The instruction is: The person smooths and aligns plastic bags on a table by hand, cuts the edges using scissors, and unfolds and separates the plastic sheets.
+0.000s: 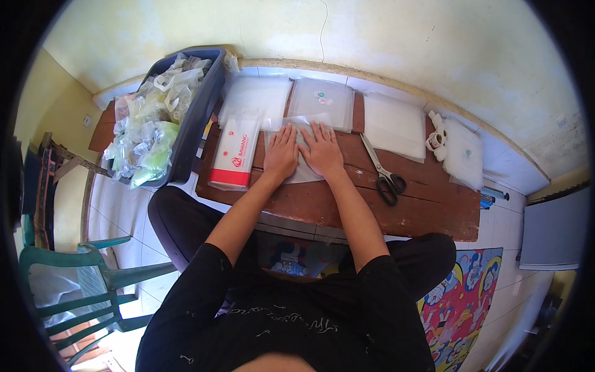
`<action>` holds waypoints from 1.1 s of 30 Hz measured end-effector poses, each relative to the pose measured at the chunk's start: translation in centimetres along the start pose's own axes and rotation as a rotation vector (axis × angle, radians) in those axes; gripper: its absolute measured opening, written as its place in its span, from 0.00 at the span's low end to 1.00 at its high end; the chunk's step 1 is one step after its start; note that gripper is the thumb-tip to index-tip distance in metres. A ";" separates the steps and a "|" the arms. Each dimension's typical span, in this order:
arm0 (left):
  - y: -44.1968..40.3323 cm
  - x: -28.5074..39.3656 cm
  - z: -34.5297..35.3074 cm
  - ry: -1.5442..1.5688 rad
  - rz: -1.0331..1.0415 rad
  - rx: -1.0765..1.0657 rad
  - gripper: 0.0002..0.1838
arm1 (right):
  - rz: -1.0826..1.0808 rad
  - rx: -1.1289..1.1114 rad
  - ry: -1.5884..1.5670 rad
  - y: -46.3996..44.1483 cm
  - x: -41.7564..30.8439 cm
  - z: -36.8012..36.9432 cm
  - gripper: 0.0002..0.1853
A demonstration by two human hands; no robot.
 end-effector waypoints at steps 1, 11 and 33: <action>0.0 0.1 -0.1 0.000 -0.016 -0.017 0.30 | -0.001 0.003 -0.001 0.0 0.0 0.1 0.30; -0.3 0.4 -0.2 -0.041 -0.068 -0.061 0.31 | -0.019 0.042 0.027 0.1 0.1 0.1 0.28; -1.9 1.8 0.7 0.204 -0.025 0.014 0.30 | 0.009 -0.005 0.024 0.0 0.4 0.3 0.29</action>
Point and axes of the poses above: each hand's wrist, its own y-axis away from the middle knuckle, its own z-axis out of the palm, x = y × z, the point moved 1 cm from there along -y, towards the middle knuckle, and after that the axes turned 6 degrees about -y, right-handed, at the moved point
